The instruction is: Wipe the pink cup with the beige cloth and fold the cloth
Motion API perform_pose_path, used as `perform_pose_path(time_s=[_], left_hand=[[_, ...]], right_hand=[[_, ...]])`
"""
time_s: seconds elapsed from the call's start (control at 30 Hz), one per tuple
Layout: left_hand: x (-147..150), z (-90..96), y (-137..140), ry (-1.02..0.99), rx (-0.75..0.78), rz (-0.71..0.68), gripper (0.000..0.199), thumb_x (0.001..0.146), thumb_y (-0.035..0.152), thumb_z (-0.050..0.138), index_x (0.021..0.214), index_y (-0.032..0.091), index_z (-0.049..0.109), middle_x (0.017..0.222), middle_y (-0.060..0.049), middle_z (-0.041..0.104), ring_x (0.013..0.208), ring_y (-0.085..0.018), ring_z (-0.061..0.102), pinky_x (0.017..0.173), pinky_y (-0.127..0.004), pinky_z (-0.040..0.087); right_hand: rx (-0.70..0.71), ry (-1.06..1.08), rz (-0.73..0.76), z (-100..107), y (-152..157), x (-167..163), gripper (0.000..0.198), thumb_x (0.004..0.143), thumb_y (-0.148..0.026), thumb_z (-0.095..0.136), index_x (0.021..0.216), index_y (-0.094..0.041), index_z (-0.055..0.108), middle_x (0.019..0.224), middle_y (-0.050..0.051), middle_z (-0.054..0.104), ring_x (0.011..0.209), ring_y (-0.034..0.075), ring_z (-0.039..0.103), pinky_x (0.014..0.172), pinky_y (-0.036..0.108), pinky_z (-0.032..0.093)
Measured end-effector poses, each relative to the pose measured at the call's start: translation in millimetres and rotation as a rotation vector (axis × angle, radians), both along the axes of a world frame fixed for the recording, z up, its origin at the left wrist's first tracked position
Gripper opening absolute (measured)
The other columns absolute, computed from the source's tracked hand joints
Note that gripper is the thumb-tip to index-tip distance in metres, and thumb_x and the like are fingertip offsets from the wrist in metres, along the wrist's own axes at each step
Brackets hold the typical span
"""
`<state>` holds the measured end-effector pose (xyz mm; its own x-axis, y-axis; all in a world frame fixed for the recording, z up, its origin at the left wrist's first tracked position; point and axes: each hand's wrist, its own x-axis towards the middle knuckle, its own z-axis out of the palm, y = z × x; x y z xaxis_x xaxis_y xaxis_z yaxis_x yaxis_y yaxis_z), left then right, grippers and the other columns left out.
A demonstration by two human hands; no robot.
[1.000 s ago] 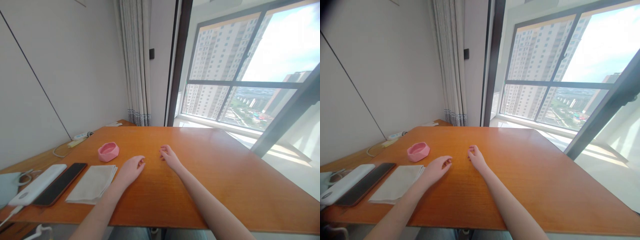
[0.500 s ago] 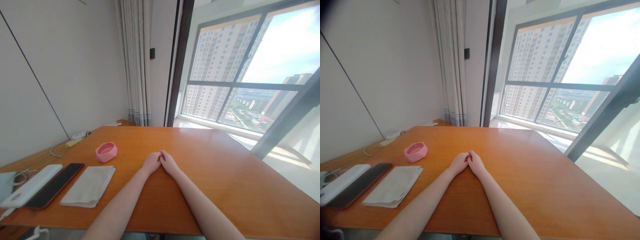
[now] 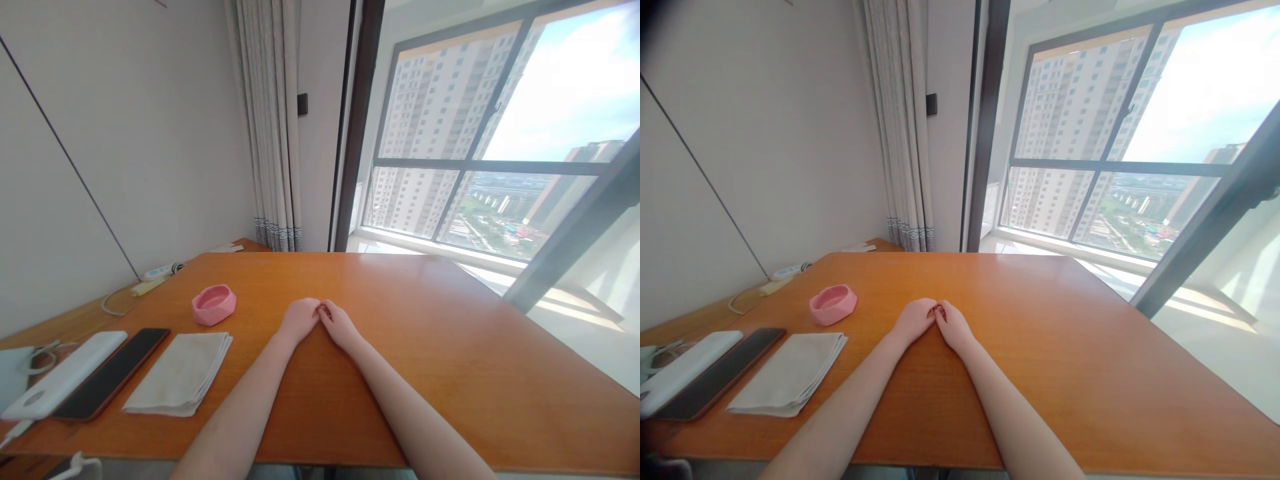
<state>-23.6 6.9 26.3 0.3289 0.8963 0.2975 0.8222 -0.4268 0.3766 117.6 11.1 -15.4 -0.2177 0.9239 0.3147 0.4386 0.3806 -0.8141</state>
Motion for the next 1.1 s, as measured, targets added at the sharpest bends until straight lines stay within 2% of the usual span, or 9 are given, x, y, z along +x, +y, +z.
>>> perform_pose_path(time_s=[0.1,0.2,0.3,0.4,0.5,0.6,0.7,0.97,1.1], left_hand=[[-40,24.2,-1,0.061,0.288,0.434,0.028,0.083,0.023,0.046,0.108,0.018,0.058,0.11,-0.013,0.058,0.107,-0.027,0.051,0.093,-0.044,0.035],[-91,28.3,-3,0.04,0.414,0.83,0.045,0.08,0.028,0.049,0.124,0.017,0.047,0.139,-0.018,0.034,0.129,-0.034,0.029,0.101,-0.058,0.021],[-132,11.3,-3,0.042,0.292,0.988,0.06,0.075,0.034,0.054,0.13,0.014,0.041,0.147,-0.022,0.02,0.133,-0.039,0.018,0.099,-0.065,0.018],[-153,-7.2,-1,0.021,0.122,1.006,0.055,0.075,0.033,0.051,0.127,0.016,0.045,0.135,-0.021,0.042,0.127,-0.04,0.03,0.095,-0.069,0.021],[-161,-14.0,2,0.038,0.008,0.96,0.041,0.077,0.033,0.048,0.112,0.013,0.057,0.113,-0.021,0.059,0.117,-0.04,0.04,0.091,-0.068,0.026],[-160,-10.0,4,0.069,-0.009,0.948,0.035,0.079,0.033,0.044,0.098,0.011,0.064,0.106,-0.022,0.061,0.11,-0.04,0.045,0.089,-0.065,0.03],[-147,-0.4,4,0.075,0.043,0.867,0.034,0.08,0.034,0.043,0.097,0.013,0.064,0.105,-0.019,0.061,0.104,-0.036,0.05,0.088,-0.057,0.036],[-51,8.5,-4,-0.012,0.175,0.134,0.024,0.079,0.036,0.052,0.09,0.017,0.063,0.098,-0.009,0.065,0.098,-0.024,0.054,0.092,-0.038,0.038],[-15,4.4,-17,-0.037,0.141,-0.092,0.019,0.08,0.036,0.054,0.08,0.018,0.059,0.092,-0.007,0.063,0.092,-0.023,0.054,0.089,-0.038,0.039]], right_hand=[[0.014,0.042,-0.082,-3,2,1,0.023,0.085,-0.035,0.044,0.098,-0.022,0.059,0.096,0.006,0.062,0.09,0.02,0.058,0.085,0.035,0.042],[0.02,0.019,-0.118,-4,4,2,0.024,0.086,-0.036,0.042,0.092,-0.022,0.061,0.096,0.007,0.06,0.092,0.02,0.057,0.086,0.034,0.042],[0.022,-0.035,-0.107,-2,2,1,0.025,0.087,-0.035,0.04,0.087,-0.021,0.061,0.092,0.007,0.061,0.09,0.021,0.056,0.085,0.035,0.042],[0.03,-0.057,-0.08,-1,0,-1,0.024,0.086,-0.034,0.043,0.094,-0.021,0.061,0.091,0.006,0.061,0.087,0.02,0.057,0.084,0.035,0.042],[0.027,-0.005,-0.076,-1,-1,-1,0.028,0.084,-0.033,0.045,0.106,-0.022,0.057,0.094,0.005,0.06,0.081,0.017,0.057,0.084,0.035,0.043],[0.016,0.04,-0.101,-3,2,3,0.032,0.083,-0.033,0.044,0.11,-0.021,0.055,0.096,0.005,0.059,0.08,0.017,0.057,0.085,0.035,0.044],[0.016,0.085,-0.152,-5,6,5,0.032,0.083,-0.034,0.044,0.109,-0.02,0.055,0.097,0.006,0.059,0.085,0.018,0.056,0.087,0.036,0.043],[0.017,0.306,-0.261,8,8,10,0.038,0.085,-0.042,0.041,0.114,-0.02,0.051,0.113,0.009,0.057,0.103,0.02,0.053,0.093,0.035,0.041],[0.014,0.365,-0.24,15,8,13,0.037,0.085,-0.043,0.041,0.111,-0.02,0.052,0.117,0.008,0.057,0.105,0.019,0.054,0.095,0.034,0.04]])
